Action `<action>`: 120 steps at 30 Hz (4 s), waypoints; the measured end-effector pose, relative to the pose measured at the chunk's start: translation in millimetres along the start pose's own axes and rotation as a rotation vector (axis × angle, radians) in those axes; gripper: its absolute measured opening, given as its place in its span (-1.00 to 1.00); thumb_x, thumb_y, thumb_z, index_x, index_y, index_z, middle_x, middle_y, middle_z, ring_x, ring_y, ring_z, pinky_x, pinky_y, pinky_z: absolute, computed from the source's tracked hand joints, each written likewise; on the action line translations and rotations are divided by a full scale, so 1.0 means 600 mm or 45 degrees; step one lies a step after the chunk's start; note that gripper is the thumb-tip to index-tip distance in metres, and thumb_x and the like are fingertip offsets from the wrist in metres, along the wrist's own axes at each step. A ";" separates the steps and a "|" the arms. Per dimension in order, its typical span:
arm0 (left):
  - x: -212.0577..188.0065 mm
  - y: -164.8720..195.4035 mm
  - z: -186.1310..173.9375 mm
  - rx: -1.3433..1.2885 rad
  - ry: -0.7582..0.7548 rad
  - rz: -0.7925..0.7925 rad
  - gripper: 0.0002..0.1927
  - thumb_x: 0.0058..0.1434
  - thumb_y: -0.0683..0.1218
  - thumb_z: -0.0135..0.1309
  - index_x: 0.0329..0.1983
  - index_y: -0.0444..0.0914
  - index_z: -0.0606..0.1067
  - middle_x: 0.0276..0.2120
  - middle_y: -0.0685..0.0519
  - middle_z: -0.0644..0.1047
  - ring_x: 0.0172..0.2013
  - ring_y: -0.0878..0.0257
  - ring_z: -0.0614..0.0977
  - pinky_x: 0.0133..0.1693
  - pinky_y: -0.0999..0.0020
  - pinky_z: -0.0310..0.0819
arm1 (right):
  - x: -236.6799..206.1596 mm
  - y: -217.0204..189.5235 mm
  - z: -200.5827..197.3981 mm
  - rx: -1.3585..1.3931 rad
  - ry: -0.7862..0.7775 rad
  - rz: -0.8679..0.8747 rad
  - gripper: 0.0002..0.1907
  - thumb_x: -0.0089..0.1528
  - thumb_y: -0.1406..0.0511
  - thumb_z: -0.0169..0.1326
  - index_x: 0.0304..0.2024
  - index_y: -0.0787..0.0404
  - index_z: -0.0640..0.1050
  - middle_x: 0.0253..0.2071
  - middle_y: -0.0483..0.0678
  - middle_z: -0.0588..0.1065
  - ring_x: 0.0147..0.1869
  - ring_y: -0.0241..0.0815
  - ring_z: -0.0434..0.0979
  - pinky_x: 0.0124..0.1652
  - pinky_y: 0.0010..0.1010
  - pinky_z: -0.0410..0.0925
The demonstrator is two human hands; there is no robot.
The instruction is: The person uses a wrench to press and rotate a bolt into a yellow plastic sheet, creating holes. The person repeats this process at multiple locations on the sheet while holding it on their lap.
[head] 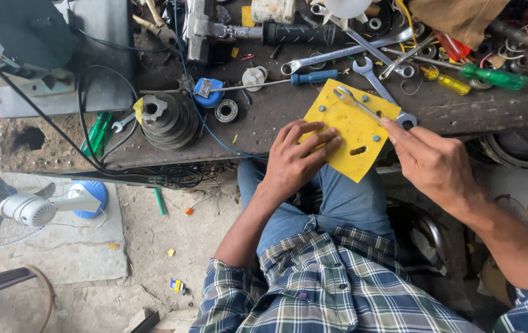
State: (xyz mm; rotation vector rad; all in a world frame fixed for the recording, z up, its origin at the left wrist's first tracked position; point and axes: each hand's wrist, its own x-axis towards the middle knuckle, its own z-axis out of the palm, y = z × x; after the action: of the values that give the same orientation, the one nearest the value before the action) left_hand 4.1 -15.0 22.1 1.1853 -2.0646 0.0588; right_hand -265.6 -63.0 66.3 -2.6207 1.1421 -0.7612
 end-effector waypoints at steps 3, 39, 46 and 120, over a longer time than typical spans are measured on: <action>0.004 -0.002 0.001 -0.010 0.018 0.000 -0.53 0.14 -0.12 0.29 0.16 -0.08 0.55 0.14 0.21 0.54 0.19 0.16 0.53 0.26 0.09 0.43 | 0.000 -0.002 0.000 -0.031 0.091 -0.014 -0.62 0.37 0.46 0.18 0.25 0.20 0.58 -0.39 0.04 0.45 -0.41 0.00 0.49 -0.43 -0.25 0.36; -0.001 0.008 0.011 -0.012 0.012 -0.033 -0.50 0.07 -0.10 0.33 0.13 -0.07 0.56 0.09 0.20 0.53 0.18 0.15 0.53 0.27 0.05 0.42 | 0.002 0.012 -0.013 -0.065 0.046 -0.032 -0.59 0.29 0.45 0.23 0.22 0.23 0.62 -0.43 0.00 0.44 -0.46 -0.07 0.47 -0.41 -0.25 0.35; 0.004 0.002 0.015 -0.007 0.021 -0.033 -0.54 0.12 -0.10 0.33 0.12 -0.07 0.57 0.09 0.22 0.54 0.17 0.17 0.54 0.26 0.09 0.42 | -0.004 0.010 -0.008 -0.075 0.076 -0.051 -0.63 0.32 0.46 0.24 0.19 0.22 0.62 -0.44 0.00 0.43 -0.44 -0.05 0.47 -0.39 -0.23 0.36; 0.010 0.006 0.011 -0.041 0.032 -0.059 -0.53 0.09 -0.10 0.32 0.12 -0.06 0.57 0.05 0.21 0.55 0.14 0.19 0.54 0.22 0.11 0.43 | -0.017 0.010 -0.007 -0.102 0.106 -0.059 -0.64 0.31 0.46 0.28 0.18 0.27 0.65 -0.39 -0.01 0.49 -0.43 -0.09 0.51 -0.39 -0.29 0.38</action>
State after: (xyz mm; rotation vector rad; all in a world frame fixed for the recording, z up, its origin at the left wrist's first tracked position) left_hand -4.3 -20.2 22.2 1.2063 -2.0084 0.0179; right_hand -277.3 -59.4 64.0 -2.7134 1.1606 -0.8581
